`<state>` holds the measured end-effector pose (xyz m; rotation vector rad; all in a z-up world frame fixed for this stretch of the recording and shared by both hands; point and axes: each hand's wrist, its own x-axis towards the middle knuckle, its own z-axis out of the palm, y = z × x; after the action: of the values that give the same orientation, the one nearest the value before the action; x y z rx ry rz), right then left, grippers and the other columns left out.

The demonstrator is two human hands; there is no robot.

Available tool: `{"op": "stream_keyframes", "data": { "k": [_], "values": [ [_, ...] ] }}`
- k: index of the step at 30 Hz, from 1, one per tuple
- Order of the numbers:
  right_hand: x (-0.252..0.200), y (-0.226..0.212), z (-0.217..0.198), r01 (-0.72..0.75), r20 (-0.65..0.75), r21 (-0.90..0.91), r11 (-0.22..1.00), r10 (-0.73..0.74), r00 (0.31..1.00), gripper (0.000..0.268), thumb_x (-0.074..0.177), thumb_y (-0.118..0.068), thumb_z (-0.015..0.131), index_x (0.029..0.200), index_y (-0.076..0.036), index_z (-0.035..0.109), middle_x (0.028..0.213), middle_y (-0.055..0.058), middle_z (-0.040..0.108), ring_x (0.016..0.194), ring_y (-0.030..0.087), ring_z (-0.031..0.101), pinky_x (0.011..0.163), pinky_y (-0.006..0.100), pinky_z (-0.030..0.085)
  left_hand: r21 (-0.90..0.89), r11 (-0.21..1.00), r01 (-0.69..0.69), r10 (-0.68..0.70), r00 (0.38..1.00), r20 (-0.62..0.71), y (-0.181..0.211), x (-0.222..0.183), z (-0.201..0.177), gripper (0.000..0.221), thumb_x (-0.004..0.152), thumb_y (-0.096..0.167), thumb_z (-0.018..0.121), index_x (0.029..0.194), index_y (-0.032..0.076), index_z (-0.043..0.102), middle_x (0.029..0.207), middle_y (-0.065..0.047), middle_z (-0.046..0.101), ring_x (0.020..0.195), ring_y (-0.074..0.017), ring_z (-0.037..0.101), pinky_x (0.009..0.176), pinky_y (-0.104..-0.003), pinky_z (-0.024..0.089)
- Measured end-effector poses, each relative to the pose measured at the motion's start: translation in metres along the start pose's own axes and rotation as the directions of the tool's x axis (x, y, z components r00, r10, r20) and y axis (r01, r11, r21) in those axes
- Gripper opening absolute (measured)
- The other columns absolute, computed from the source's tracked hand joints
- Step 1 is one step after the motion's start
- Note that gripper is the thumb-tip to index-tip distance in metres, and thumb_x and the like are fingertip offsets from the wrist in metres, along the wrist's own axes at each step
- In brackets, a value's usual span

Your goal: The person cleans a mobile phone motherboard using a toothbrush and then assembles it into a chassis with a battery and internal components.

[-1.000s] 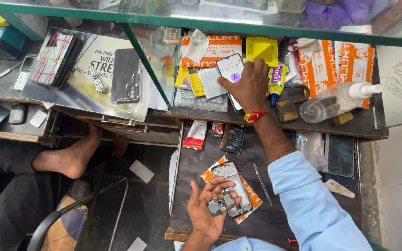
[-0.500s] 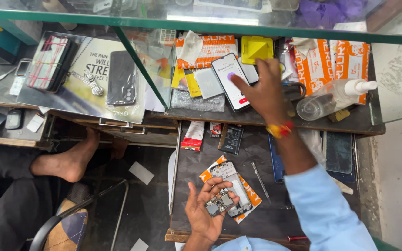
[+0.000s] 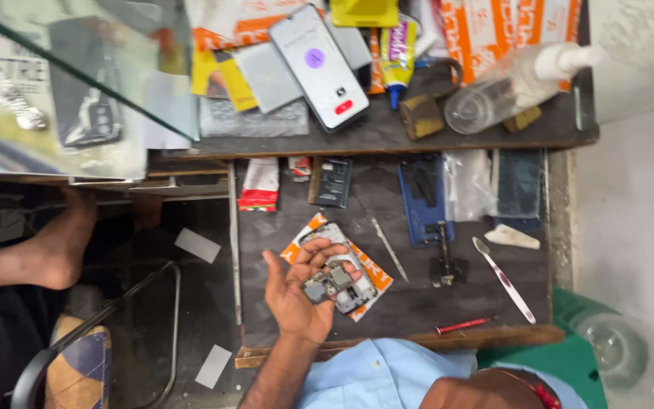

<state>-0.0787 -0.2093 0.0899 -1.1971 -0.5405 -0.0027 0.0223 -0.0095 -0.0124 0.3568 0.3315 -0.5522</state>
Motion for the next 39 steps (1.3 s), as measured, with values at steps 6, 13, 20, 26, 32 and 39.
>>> {"op": "stream_keyframes", "data": {
  "k": [6, 13, 20, 26, 32, 39],
  "values": [
    [-0.011, -0.011, 0.001, -0.066, 0.087, -0.062, 0.996, 0.072, 0.994, 0.028, 0.105, -0.019, 0.064, 0.083, 0.000, 0.062, 0.086, 0.014, 0.068, 0.075, 0.029, 0.067, 0.064, 0.040, 0.055, 0.006, 0.999, -0.044, 0.044, 0.999, 0.006, -0.003, -0.009, 0.002, 0.091, 0.097, 0.078, 0.030, 0.124, -0.005, 0.056, 0.114, -0.024, 0.065, 0.098, -0.0347, 0.068, 0.092, -0.054, 0.056],
    [-0.006, -0.009, -0.009, -0.118, 0.239, -0.079, 0.990, 0.133, 0.962, 0.025, 0.106, -0.018, 0.063, 0.092, 0.002, 0.063, 0.092, 0.014, 0.067, 0.078, 0.030, 0.066, 0.065, 0.041, 0.053, 0.025, 0.998, -0.049, 0.051, 0.997, -0.062, -0.001, -0.015, -0.001, 0.090, 0.096, 0.079, 0.032, 0.124, -0.004, 0.055, 0.114, -0.023, 0.064, 0.098, -0.0356, 0.067, 0.093, -0.054, 0.055],
    [-0.015, -0.017, -0.022, -0.222, 0.435, -0.050, 0.974, 0.221, 0.873, 0.023, 0.107, -0.018, 0.063, 0.100, 0.004, 0.065, 0.098, 0.014, 0.066, 0.080, 0.031, 0.065, 0.066, 0.043, 0.050, 0.045, 0.996, -0.074, 0.077, 0.995, -0.057, 0.012, -0.012, -0.007, 0.092, 0.096, 0.080, 0.035, 0.126, -0.004, 0.055, 0.116, -0.023, 0.064, 0.099, -0.0368, 0.065, 0.092, -0.056, 0.055],
    [-0.004, 0.011, -0.003, -0.067, 0.221, -0.579, 0.813, 0.235, 0.947, 0.024, 0.093, -0.015, 0.079, 0.108, 0.002, 0.072, 0.101, 0.011, 0.070, 0.082, 0.028, 0.066, 0.067, 0.040, 0.053, -0.040, 0.976, -0.213, 0.211, 0.976, -0.053, 0.041, -0.011, -0.036, 0.090, 0.099, 0.079, 0.042, 0.132, -0.003, 0.058, 0.123, -0.022, 0.064, 0.106, -0.0374, 0.063, 0.094, -0.056, 0.054],
    [-0.035, 0.038, -0.005, -0.156, -0.002, -0.778, 0.609, 0.246, 0.969, 0.018, 0.086, -0.009, 0.081, 0.101, 0.001, 0.074, 0.088, 0.008, 0.070, 0.076, 0.024, 0.067, 0.062, 0.038, 0.053, 0.006, 0.965, -0.263, 0.261, 0.953, -0.153, 0.047, -0.020, -0.039, 0.089, 0.097, 0.081, 0.047, 0.129, -0.001, 0.059, 0.120, -0.020, 0.064, 0.104, -0.0363, 0.063, 0.094, -0.054, 0.053],
    [-0.078, 0.055, -0.018, -0.102, -0.065, -0.831, 0.547, 0.087, 0.994, 0.019, 0.079, -0.002, 0.082, 0.095, 0.002, 0.072, 0.079, 0.008, 0.069, 0.064, 0.021, 0.068, 0.053, 0.033, 0.052, 0.031, 0.934, -0.357, 0.355, 0.913, -0.202, 0.057, -0.034, -0.050, 0.088, 0.092, 0.081, 0.049, 0.125, 0.000, 0.060, 0.117, -0.018, 0.065, 0.103, -0.0356, 0.064, 0.096, -0.055, 0.054]
  ]
}}
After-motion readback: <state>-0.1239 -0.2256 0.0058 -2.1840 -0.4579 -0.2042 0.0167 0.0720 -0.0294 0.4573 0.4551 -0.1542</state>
